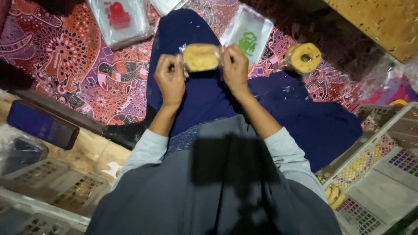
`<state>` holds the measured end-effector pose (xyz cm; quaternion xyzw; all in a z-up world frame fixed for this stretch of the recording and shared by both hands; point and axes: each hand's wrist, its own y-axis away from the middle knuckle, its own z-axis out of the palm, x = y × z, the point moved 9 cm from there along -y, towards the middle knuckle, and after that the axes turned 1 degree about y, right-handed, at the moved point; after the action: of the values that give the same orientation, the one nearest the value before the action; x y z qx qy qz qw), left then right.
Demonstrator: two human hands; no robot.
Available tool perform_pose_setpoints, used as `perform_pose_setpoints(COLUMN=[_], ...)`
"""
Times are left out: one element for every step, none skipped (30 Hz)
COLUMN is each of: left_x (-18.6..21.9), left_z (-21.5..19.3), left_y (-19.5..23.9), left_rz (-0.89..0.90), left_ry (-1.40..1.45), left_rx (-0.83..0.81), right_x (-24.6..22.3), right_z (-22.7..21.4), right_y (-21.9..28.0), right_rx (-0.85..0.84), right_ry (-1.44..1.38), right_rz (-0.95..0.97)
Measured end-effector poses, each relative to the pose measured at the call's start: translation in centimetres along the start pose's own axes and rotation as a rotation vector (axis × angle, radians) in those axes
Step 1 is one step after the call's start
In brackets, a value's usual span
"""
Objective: The person sits on a patterned mat and repeatedly picks up doughnuts from a wooden board, places them into clear plastic bags, and sets the packaged items into a white crate. The process is repeated for multiple doughnuts.
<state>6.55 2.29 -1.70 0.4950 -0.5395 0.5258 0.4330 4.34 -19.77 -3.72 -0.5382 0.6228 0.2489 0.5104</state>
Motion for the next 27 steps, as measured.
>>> perform_pose_setpoints(left_x=[-1.0, -2.0, -2.8, -3.0, -3.0, -2.9, -2.5, -2.0, -1.5, -1.5, -1.5, -1.7, -1.7, -1.6, -1.6, -1.5, -1.3, -1.1, -1.1, -1.0, -1.0, -1.3, -1.6, -1.9, -2.3, -2.7, -2.9], left_z=[-0.3, -0.6, -0.8, -0.8, -0.8, -0.6, -0.4, 0.0, 0.4, 0.3, 0.1, 0.1, 0.2, 0.4, 0.7, 1.1, 1.6, 2.3, 3.2, 4.4, 5.6, 6.5, 7.4, 8.0, 8.8, 9.9, 10.8], left_y=[0.5, 1.0, 1.6, 1.7, 1.9, 2.0, 2.1, 1.8, 1.5, 1.5, 1.3, 1.2, 1.0, 1.2, 1.3, 1.6, 1.8, 1.7, 1.7, 1.8, 2.0, 2.4, 2.8, 3.1, 3.4, 3.5, 3.7], left_rz=[-0.028, -0.059, -0.089, -0.06, -0.032, 0.001, 0.045, 0.095, 0.145, 0.121, 0.097, 0.069, 0.067, 0.06, 0.053, 0.06, 0.068, 0.086, 0.08, 0.073, 0.066, 0.046, 0.025, 0.003, -0.057, -0.118, -0.18], left_ry=[-0.049, -0.098, -0.148, -0.179, -0.21, -0.238, -0.275, -0.311, -0.346, -0.33, -0.316, -0.301, -0.297, -0.296, -0.294, -0.29, -0.285, -0.275, -0.259, -0.241, -0.224, -0.229, -0.235, -0.246, -0.031, 0.187, 0.405], left_rx=[-0.001, -0.004, -0.006, -0.009, -0.013, -0.019, -0.026, -0.038, -0.049, -0.046, -0.042, -0.039, -0.049, -0.059, -0.068, -0.082, -0.095, -0.114, -0.138, -0.164, -0.19, -0.226, -0.261, -0.292, -0.316, -0.335, -0.351], right_x=[1.5, 2.9, 4.4, 5.7, 6.8, 7.9, 8.1, 8.3, 8.5, 9.0, 9.6, 10.2, 10.7, 11.1, 11.4, 10.4, 9.6, 8.8, 9.8, 10.8, 11.8, 12.3, 12.9, 13.4, 12.9, 12.4, 11.8], right_z=[0.5, 1.0, 1.6, 2.0, 2.3, 2.5, 2.7, 2.7, 2.5, 2.6, 2.3, 1.9, 0.1, -1.7, -3.1, -4.0, -4.9, -5.7, -4.8, -3.7, -2.8, -2.8, -2.7, -2.6, -3.1, -4.0, -5.0], right_y=[0.9, 2.0, 2.9, 3.3, 3.6, 3.8, 4.0, 3.9, 3.8, 4.4, 5.1, 5.9, 5.9, 6.2, 6.4, 6.3, 6.0, 5.4, 5.0, 4.6, 4.6, 4.6, 4.8, 5.2, 4.9, 4.5, 4.2], right_rx=[-0.031, -0.063, -0.096, -0.101, -0.106, -0.107, -0.142, -0.17, -0.198, -0.295, -0.393, -0.496, -0.453, -0.414, -0.375, -0.253, -0.131, 0.004, -0.055, -0.112, -0.167, -0.122, -0.076, -0.036, 0.008, 0.052, 0.094], right_ry=[0.029, 0.057, 0.085, 0.096, 0.106, 0.119, 0.243, 0.369, 0.496, 0.645, 0.794, 0.942, 0.923, 0.902, 0.88, 0.7, 0.52, 0.344, 0.202, 0.057, -0.092, -0.151, -0.211, -0.276, -0.24, -0.201, -0.161], right_rz=[0.035, 0.072, 0.109, 0.127, 0.145, 0.162, 0.09, 0.017, -0.055, -0.094, -0.132, -0.167, -0.081, 0.007, 0.094, 0.084, 0.072, 0.052, 0.19, 0.325, 0.456, 0.523, 0.588, 0.653, 0.566, 0.475, 0.384])
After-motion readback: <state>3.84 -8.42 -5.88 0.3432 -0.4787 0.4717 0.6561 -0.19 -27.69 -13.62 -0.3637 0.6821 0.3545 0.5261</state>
